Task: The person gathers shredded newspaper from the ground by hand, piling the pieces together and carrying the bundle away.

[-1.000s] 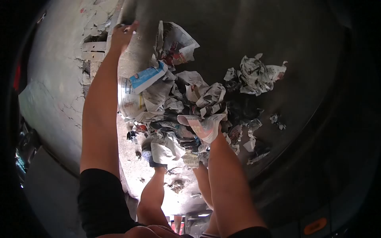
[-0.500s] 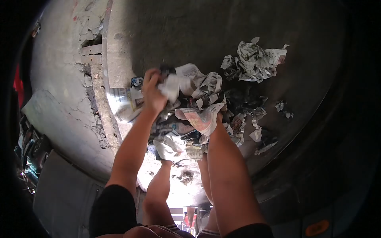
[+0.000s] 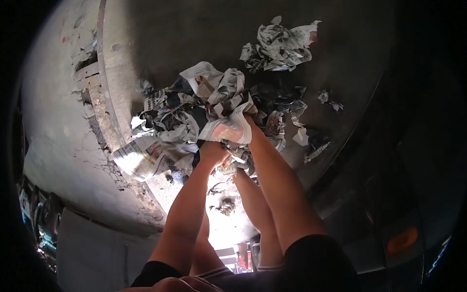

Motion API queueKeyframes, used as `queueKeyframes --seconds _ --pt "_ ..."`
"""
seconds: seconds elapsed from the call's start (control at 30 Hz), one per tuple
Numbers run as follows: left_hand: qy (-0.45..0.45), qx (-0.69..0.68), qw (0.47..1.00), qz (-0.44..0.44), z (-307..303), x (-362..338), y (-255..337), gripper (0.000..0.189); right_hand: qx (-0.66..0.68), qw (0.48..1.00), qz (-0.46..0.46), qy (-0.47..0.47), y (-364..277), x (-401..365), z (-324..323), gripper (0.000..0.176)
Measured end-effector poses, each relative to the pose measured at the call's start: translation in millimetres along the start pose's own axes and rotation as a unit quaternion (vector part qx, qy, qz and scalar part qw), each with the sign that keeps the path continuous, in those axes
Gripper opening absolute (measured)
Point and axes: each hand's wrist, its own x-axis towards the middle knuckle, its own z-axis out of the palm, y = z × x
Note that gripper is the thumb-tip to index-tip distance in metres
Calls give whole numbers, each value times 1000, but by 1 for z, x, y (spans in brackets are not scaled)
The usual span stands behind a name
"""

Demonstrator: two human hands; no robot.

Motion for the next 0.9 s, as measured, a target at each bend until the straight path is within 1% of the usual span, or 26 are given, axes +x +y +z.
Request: queueKeyframes --seconds 0.03,0.07,0.1,0.13,0.17,0.2,0.23,0.27,0.3,0.33,0.4,0.47,0.57,0.6,0.63,0.7,0.77,0.8,0.83,0.87,0.9 --pt "127 4 992 26 17 10 -5 36 86 986 123 -73 -32 -1 -34 59" --pt "253 5 966 49 40 18 -13 38 162 941 266 -130 -68 -1 -70 63" --pt "215 49 973 71 32 18 -16 41 202 880 396 -167 -106 0 -108 67" --pt "177 91 975 97 23 17 -18 43 120 935 329 -62 -112 -16 -131 67" --pt "142 130 973 125 13 16 -21 46 11 962 267 45 -118 -31 -154 67" --pt "99 145 976 130 9 18 -22 46 49 933 316 163 -118 -25 -189 72" --pt "81 135 980 126 10 21 -23 46 -32 920 284 268 -106 -11 -211 76" --pt "82 122 982 120 15 27 -27 45 -119 885 259 369 -95 3 -234 80" --pt "97 104 983 119 23 37 -33 45 -330 836 185 398 -81 26 -252 80" --pt "119 88 982 120 35 46 -40 45 -349 845 262 310 -56 50 -246 80" --pt "151 59 979 127 54 63 -52 44 -362 852 328 192 -30 89 -221 77" --pt "170 33 976 135 72 75 -65 44 -357 871 311 131 -26 110 -199 73" --pt "204 -6 967 150 93 97 -78 43 -304 887 295 184 24 101 -199 61" --pt "209 -20 965 156 101 104 -82 43 -227 905 274 234 12 88 -208 57" --pt "214 -36 963 162 108 111 -84 43 -149 916 248 279 -15 75 -220 52" --pt "225 -70 956 175 119 122 -88 42 -15 946 150 287 -90 35 -230 65" --pt "242 -105 945 196 130 136 -92 42 -25 968 107 227 -201 7 -209 85" --pt "247 -121 938 210 138 141 -95 42 -41 974 132 177 -225 -2 -177 94" --pt "254 -137 931 223 157 153 -103 41 -56 978 157 129 -234 -7 -138 104" --pt "258 -157 923 237 173 163 -112 41 -92 962 255 39 -224 -5 -89 107" --pt "258 -181 916 248 178 168 -117 41 -130 929 343 -50 -213 -1 -54 111"
